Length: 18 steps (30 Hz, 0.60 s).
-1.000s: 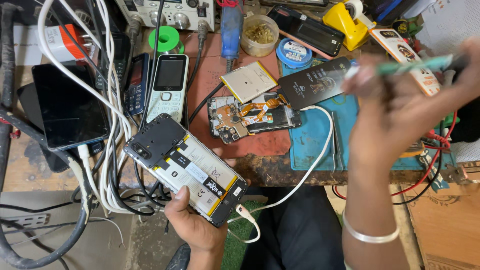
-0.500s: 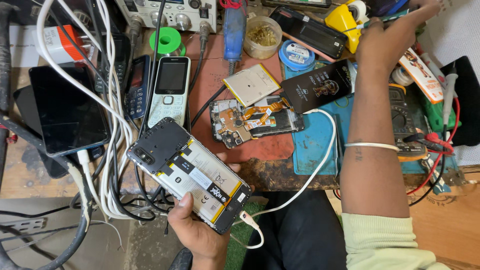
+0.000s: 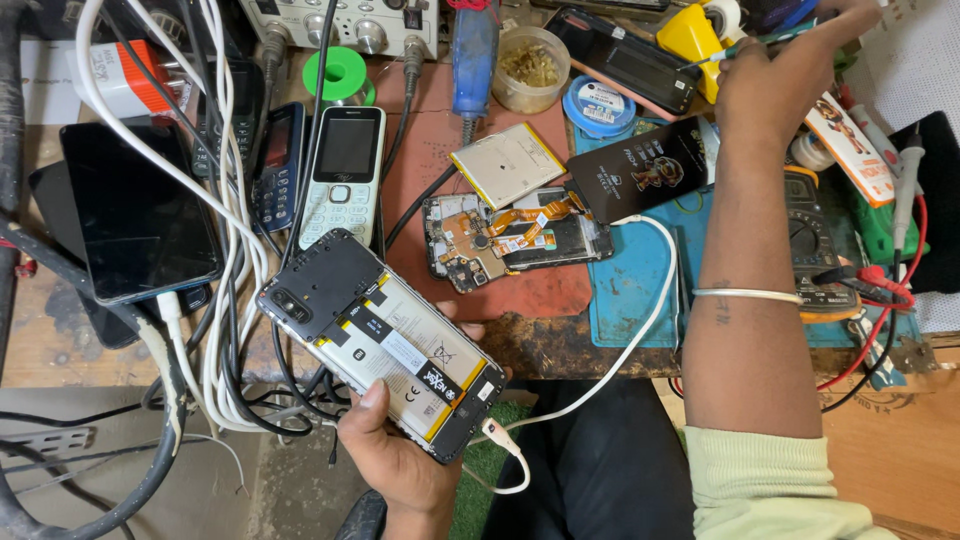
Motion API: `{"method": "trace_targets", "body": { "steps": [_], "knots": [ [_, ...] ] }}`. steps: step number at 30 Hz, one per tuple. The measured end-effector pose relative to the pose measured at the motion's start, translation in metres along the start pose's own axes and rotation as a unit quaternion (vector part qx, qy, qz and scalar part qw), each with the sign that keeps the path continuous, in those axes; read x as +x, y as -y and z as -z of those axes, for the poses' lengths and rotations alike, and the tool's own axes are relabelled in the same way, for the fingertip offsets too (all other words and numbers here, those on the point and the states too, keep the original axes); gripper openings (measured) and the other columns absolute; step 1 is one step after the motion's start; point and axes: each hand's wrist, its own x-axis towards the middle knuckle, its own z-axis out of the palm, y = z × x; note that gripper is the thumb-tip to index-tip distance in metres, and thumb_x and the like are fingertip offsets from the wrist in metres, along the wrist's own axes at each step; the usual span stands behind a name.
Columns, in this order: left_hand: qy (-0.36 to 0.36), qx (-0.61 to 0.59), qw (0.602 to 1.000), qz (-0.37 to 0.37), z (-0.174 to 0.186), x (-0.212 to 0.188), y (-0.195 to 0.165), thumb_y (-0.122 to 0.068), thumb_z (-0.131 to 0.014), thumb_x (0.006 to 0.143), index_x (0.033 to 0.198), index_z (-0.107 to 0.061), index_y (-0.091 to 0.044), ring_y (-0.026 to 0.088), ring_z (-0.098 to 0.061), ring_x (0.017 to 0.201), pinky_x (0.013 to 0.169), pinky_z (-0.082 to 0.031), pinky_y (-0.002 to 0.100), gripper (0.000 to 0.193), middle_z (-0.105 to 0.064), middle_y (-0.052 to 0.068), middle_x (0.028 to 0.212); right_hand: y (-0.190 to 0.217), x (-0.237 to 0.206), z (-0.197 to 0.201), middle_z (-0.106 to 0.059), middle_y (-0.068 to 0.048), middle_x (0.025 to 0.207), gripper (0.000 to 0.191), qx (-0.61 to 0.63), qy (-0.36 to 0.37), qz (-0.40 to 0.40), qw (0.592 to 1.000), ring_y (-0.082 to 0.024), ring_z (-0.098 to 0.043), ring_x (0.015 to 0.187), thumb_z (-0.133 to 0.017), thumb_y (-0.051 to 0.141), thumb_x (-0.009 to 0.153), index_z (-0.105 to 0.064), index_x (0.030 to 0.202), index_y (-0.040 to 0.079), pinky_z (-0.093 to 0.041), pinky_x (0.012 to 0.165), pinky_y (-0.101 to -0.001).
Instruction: The person uses a screwdriver to remove screws from the back of a disassembled smartphone. They then lift and remove a black metal plate covering the upper part of the phone's internals. The phone remains connected to a white charging cable throughout.
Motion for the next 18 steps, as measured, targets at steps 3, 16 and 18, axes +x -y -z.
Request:
{"method": "trace_targets", "body": {
  "steps": [3, 16, 18],
  "knots": [
    [-0.017, 0.021, 1.0, 0.007, -0.002, -0.001, 0.0, -0.036, -0.046, 0.094, 0.151, -0.039, 0.005, 0.044, -0.066, 0.112, 0.092, -0.058, 0.053, 0.07, -0.06, 0.033, 0.132, 0.022, 0.004, 0.009, -0.058, -0.028, 0.122, 0.075, 0.025, -0.026, 0.048, 0.998, -0.038, -0.071, 0.11, -0.069, -0.017, 0.083, -0.019, 0.135, 0.001, -0.065, 0.087, -0.0406],
    [0.03, -0.014, 0.999, 0.011, 0.007, 0.001, -0.002, -0.035, -0.051, 0.093, 0.15, -0.039, 0.008, 0.042, -0.066, 0.114, 0.09, -0.062, 0.052, 0.073, -0.058, 0.033, 0.133, 0.273, -0.095, 0.14, -0.07, -0.022, 0.105, 0.067, 0.478, 0.132, -0.279, 0.822, -0.027, -0.075, 0.085, -0.065, 0.006, 0.113, -0.019, 0.16, 0.011, -0.067, 0.072, -0.038],
    [0.038, -0.018, 0.999, 0.005, 0.011, -0.001, -0.001, -0.037, -0.051, 0.092, 0.15, -0.04, 0.012, 0.042, -0.066, 0.115, 0.091, -0.061, 0.05, 0.077, -0.059, 0.034, 0.134, 0.29, -0.121, 0.146, -0.069, -0.021, 0.107, 0.065, 0.493, 0.147, -0.292, 0.806, -0.025, -0.073, 0.084, -0.064, 0.005, 0.112, -0.019, 0.159, 0.012, -0.069, 0.071, -0.0387]
  ]
}}
